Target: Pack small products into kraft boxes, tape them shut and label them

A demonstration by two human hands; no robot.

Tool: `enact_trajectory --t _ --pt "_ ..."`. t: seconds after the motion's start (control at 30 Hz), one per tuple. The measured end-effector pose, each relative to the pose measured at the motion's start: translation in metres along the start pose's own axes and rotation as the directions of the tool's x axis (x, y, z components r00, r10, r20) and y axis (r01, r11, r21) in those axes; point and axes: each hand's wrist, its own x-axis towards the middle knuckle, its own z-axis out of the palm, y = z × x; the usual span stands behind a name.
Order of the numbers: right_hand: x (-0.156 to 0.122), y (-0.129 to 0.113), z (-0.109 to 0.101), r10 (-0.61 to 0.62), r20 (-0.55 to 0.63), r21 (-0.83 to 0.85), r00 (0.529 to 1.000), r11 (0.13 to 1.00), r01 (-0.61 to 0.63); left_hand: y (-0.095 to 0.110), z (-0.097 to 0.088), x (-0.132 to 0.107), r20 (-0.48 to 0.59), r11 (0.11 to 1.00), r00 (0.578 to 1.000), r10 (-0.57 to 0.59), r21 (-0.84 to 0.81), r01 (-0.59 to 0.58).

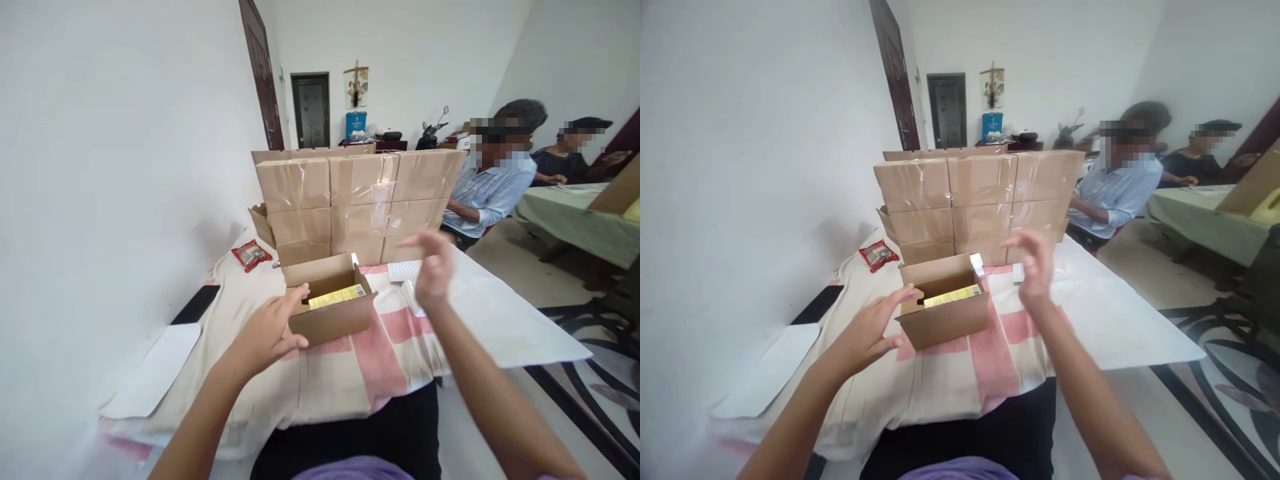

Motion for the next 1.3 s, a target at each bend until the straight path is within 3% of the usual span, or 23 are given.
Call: enact_trajectory --t 0.1,0.23,0.37,0.53,0.63,0.73,0.77,0.83,0.9,0.97,1.1,1.2,1.3 --pt "-0.036 0.04 0.023 0.068 0.05 0.115 0.996 0.991 -0.074 -0.026 0.025 0.01 0.17 0.991 0.979 -0.111 -0.061 0.123" --pt "-0.078 0.07 0.05 0.128 0.235 0.219 0.963 0.959 -0.181 -0.052 0.047 0.014 0.156 0.976 0.975 -0.158 -0.126 0.178" --pt "-0.086 0.069 0.056 0.134 0.314 0.186 0.94 0.962 -0.199 -0.064 0.06 0.025 0.097 0.961 0.964 -0.248 -0.106 0.257" --pt "-0.093 0.063 0.066 0.341 0.226 0.201 0.913 0.9 -0.386 -0.063 0.069 0.038 -0.011 0.938 0.939 -0.343 0.038 0.343" --pt "-0.097 0.066 0.07 0.39 0.312 0.284 0.866 0.832 -0.477 -0.066 0.076 0.037 -0.033 0.899 0.902 -0.431 -0.1 0.427" --pt "-0.098 0.07 0.069 0.384 0.411 0.325 0.826 0.785 -0.527 -0.075 0.082 0.031 -0.179 0.896 0.887 -0.426 -0.219 0.387" --pt "-0.098 0.071 0.068 0.37 0.413 0.333 0.832 0.789 -0.516 -0.078 0.082 0.029 -0.211 0.914 0.895 -0.392 -0.201 0.353" --pt "-0.097 0.074 0.066 0.334 0.408 0.336 0.85 0.81 -0.48 -0.08 0.08 0.027 -0.175 0.953 0.938 -0.298 -0.111 0.282" --pt "-0.095 0.076 0.065 0.307 0.408 0.329 0.86 0.829 -0.452 -0.073 0.075 0.03 -0.056 0.979 0.977 -0.205 0.002 0.205" --pt "-0.093 0.077 0.064 0.296 0.404 0.326 0.865 0.838 -0.439 -0.058 0.072 0.037 0.036 0.981 0.988 -0.147 0.132 0.141" --pt "-0.091 0.076 0.062 0.306 0.368 0.307 0.878 0.852 -0.425 -0.019 0.085 0.052 0.027 0.931 0.996 -0.087 0.357 0.072" --pt "-0.09 0.074 0.06 0.336 0.335 0.289 0.88 0.853 -0.435 0.007 0.105 0.06 0.001 0.94 0.998 -0.059 0.335 0.055" --pt "-0.089 0.071 0.059 0.333 0.332 0.291 0.882 0.854 -0.432 0.036 0.12 0.075 0.065 0.974 0.998 -0.007 0.224 -0.008"
